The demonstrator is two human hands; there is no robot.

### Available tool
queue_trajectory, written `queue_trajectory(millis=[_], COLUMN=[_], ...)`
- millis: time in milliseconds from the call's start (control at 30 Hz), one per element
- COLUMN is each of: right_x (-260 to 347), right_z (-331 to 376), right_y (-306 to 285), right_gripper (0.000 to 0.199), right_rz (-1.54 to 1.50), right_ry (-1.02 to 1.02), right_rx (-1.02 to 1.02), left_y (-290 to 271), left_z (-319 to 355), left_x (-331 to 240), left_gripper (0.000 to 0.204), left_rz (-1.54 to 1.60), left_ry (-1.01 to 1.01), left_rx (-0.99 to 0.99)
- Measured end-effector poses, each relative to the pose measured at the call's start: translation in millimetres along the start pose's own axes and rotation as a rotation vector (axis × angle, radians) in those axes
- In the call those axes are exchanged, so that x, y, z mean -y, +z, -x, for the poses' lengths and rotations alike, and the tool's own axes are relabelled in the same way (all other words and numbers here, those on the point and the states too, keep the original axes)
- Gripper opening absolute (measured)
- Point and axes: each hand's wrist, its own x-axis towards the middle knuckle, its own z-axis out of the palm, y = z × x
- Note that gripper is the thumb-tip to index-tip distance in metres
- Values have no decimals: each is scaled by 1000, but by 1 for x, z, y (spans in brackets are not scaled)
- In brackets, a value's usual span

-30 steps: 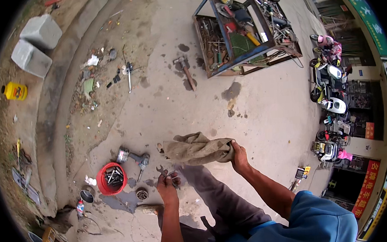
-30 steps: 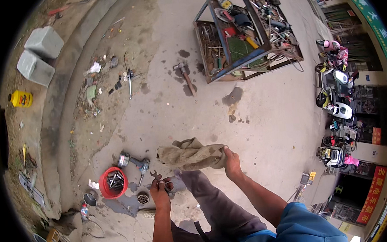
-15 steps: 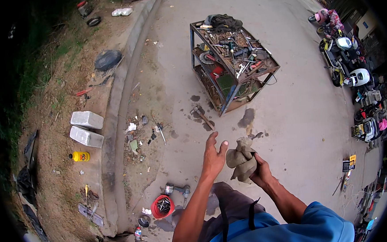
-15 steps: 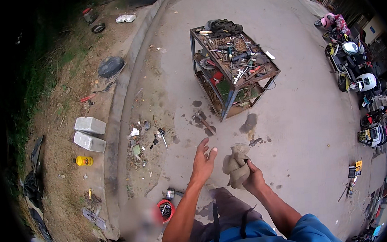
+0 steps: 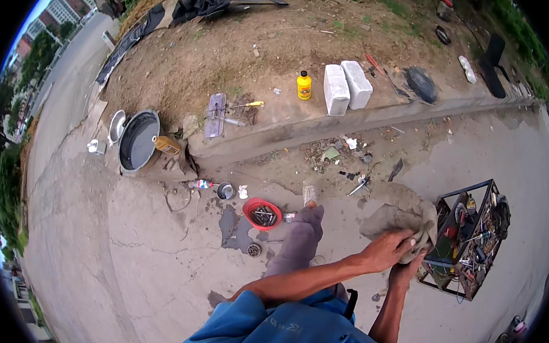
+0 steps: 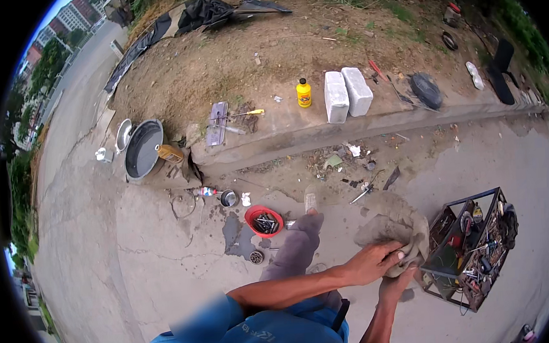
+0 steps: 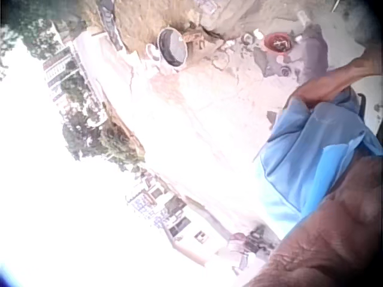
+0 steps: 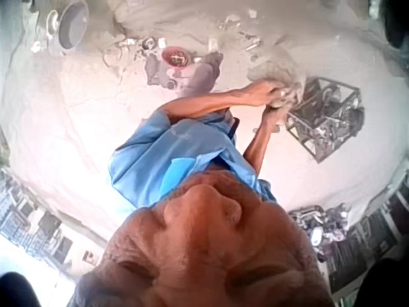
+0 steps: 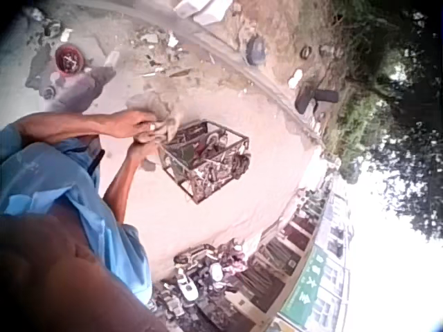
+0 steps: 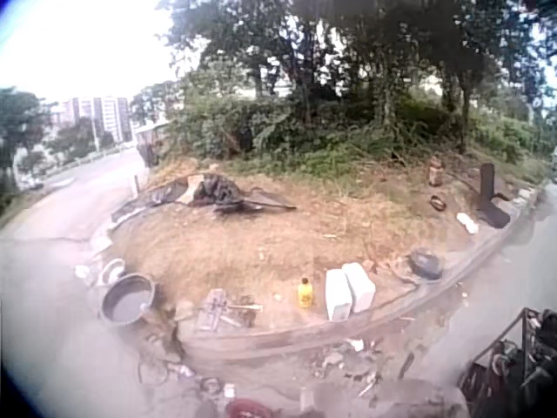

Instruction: The person organizes various mechanical parts and tools on the ground and a cart, handling objects by hand and using a cloth to wipe a bottle.

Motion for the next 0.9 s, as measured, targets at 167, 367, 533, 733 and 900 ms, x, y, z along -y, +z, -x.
queue_trajectory(millis=[167,367,533,733,900], right_x=[-37,-78,-137,-129,-117], right_z=[-83,-163,-217,-223,-256], right_y=[57,151,180,284,306], right_gripper=[49,42,44,47,50], right_rz=[-126,-69,-280,-309,-505], right_ry=[288,327,615,783,944], right_rx=[46,20,-1,-296,-315], left_y=[-87,-305,-543,-660,-729], left_z=[-26,-86,-173,-201,-185], left_x=[-4,79,277,448,517], left_gripper=[33,22,21,46,45], left_rz=[-426,-198,533,698,567], left_ry=[194,-31,-513,-976,-923], left_rx=[4,-481,-1046,-1277,-1279])
